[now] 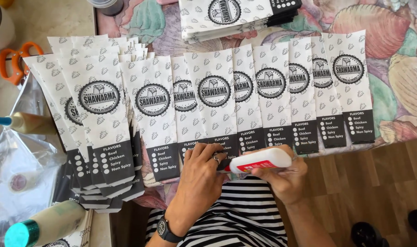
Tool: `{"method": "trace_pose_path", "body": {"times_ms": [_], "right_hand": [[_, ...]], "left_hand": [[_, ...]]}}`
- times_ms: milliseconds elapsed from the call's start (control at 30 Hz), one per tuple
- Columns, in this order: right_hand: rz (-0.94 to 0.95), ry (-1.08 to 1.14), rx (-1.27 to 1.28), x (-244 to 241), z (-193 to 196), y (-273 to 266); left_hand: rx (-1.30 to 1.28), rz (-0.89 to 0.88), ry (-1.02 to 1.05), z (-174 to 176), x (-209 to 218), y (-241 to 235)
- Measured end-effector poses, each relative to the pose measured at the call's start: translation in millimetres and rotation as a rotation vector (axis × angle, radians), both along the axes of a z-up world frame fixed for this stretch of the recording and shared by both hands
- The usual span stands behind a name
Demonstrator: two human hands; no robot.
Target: Applying glue to the edges of paper shawarma wraps and pressing them to seal.
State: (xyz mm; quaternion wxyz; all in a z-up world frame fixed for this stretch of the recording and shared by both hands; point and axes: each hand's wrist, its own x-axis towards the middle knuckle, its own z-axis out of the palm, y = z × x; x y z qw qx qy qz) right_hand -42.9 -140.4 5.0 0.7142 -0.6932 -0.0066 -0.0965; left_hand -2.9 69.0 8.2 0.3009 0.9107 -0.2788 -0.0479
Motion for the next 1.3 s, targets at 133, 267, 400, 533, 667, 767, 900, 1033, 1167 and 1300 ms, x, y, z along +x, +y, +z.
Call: {"method": "trace_pose_path", "body": {"times_ms": [133,267,400,533,667,767,900,1033,1167,1300], "right_hand": [[0.014,0.004,0.066,2,-3,15],[-0.033,-0.034,0.057,-2,-12,-8],[-0.159,-0.015,0.055,-9,-9,-28],[-0.168,-0.087,0.088,-13,-18,-25],[-0.061,-0.114,0.043,-7,-16,-4],[-0.061,-0.032,0.016,-3,-3,16],[-0.054,-0.051,-0.028,-1,3,18],[-0.105,-0.167,0.067,-17,-42,-28],[-0.325,-0.106,0.031,-24,-43,-41],[-0.256,-0.12,0.201,-21,-43,-20]], "left_hand": [[-0.007,0.008,-0.005,-1,-1,1],[-0.027,0.025,-0.012,0,-3,2],[-0.109,0.066,-0.033,-2,-3,1],[-0.083,0.089,-0.035,-8,-3,-2],[-0.122,0.095,-0.074,-7,-1,-2],[-0.107,0.093,-0.106,-8,-2,-3],[-0.107,0.079,-0.096,-6,-2,-1],[-0.119,0.057,-0.091,-8,-3,3],[-0.178,0.052,-0.1,1,-2,13],[-0.058,0.201,-0.131,4,-3,45]]}}
